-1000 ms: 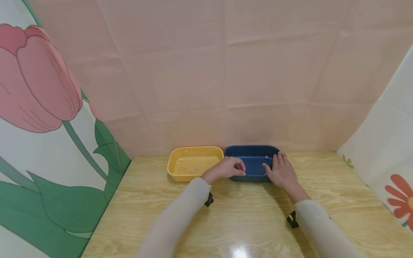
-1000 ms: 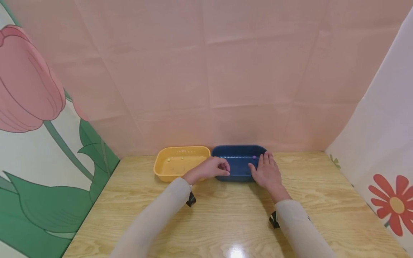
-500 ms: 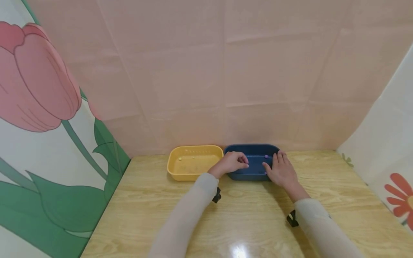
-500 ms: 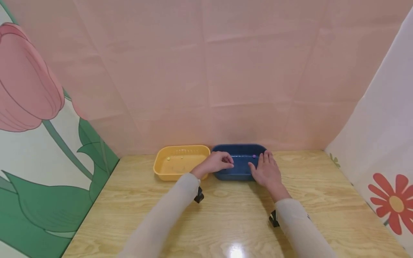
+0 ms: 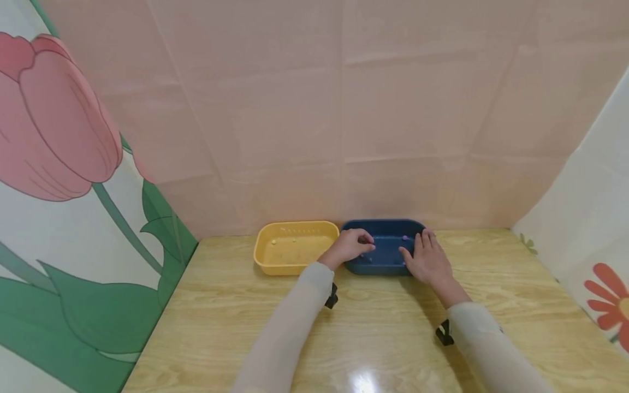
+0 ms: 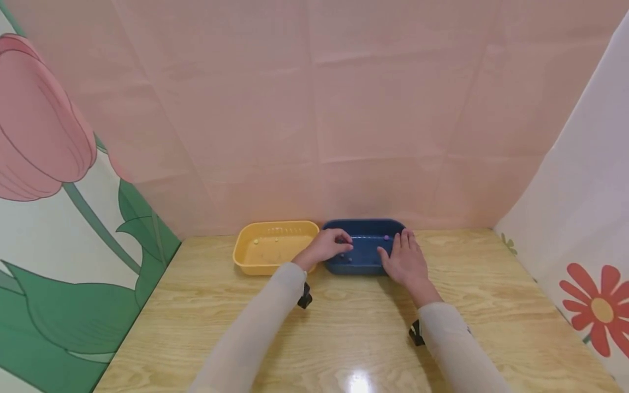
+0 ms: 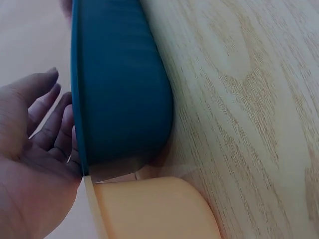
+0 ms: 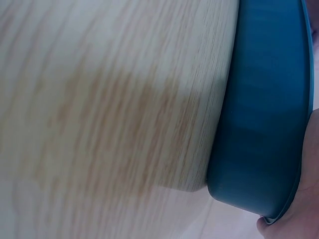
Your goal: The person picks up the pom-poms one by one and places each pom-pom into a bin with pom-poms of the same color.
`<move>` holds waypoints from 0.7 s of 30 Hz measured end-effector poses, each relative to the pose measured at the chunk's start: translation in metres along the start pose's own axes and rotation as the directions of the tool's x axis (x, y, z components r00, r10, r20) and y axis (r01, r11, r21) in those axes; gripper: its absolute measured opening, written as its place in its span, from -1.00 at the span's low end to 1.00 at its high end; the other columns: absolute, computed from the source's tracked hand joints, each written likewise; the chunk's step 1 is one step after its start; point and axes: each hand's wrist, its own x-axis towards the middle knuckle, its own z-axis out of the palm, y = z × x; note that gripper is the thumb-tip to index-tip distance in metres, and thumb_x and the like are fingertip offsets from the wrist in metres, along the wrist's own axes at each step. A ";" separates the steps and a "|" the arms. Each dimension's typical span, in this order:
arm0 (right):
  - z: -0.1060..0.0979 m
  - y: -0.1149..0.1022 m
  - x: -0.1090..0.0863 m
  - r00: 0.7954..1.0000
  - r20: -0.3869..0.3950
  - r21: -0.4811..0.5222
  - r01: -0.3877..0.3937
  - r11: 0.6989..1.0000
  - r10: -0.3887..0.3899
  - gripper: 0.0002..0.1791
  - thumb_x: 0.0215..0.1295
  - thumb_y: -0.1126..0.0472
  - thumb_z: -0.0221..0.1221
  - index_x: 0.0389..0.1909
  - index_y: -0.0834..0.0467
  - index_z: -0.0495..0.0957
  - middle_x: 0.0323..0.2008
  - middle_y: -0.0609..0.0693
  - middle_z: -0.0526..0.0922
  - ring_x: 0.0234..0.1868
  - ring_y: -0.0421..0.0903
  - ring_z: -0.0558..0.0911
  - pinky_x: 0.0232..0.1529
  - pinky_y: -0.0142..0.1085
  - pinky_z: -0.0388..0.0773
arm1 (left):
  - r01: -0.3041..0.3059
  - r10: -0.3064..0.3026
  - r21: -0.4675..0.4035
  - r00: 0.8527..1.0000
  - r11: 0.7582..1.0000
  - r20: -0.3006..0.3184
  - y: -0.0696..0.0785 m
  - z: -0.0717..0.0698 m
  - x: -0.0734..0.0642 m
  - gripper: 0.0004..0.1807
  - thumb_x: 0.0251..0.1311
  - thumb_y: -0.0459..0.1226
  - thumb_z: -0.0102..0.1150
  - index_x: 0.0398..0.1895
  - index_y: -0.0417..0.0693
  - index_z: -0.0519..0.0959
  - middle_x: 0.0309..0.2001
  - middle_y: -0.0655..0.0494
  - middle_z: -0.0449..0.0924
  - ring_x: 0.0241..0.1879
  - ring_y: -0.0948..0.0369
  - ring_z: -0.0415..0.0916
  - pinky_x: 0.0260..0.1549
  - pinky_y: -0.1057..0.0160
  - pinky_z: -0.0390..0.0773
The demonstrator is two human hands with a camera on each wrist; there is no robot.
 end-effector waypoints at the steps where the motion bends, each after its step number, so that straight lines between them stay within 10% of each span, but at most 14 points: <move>1: 0.000 0.000 0.001 1.000 -0.001 -0.002 0.002 1.000 -0.002 -0.04 0.60 -0.26 -0.29 0.47 0.60 -0.06 0.51 0.56 -0.17 0.53 0.47 -0.13 0.49 0.25 -0.11 | -0.004 0.004 -0.002 1.000 1.000 -0.004 -0.001 -0.001 0.000 -0.81 0.36 -0.10 0.28 -0.09 0.03 0.67 -0.23 0.26 0.65 -0.17 -0.01 0.70 -0.32 0.35 0.59; 21: -0.002 0.014 0.003 0.998 -0.065 0.041 -0.011 0.999 0.013 -0.13 0.60 -0.27 -0.32 0.53 0.39 0.06 0.51 0.52 -0.05 0.53 0.48 -0.20 0.39 0.44 -0.30 | -0.106 0.109 0.135 0.994 0.985 -0.019 0.002 -0.024 -0.019 -0.76 0.47 -0.11 0.14 0.02 0.01 0.68 -0.06 0.22 0.67 -0.10 0.31 0.54 -0.04 0.35 0.53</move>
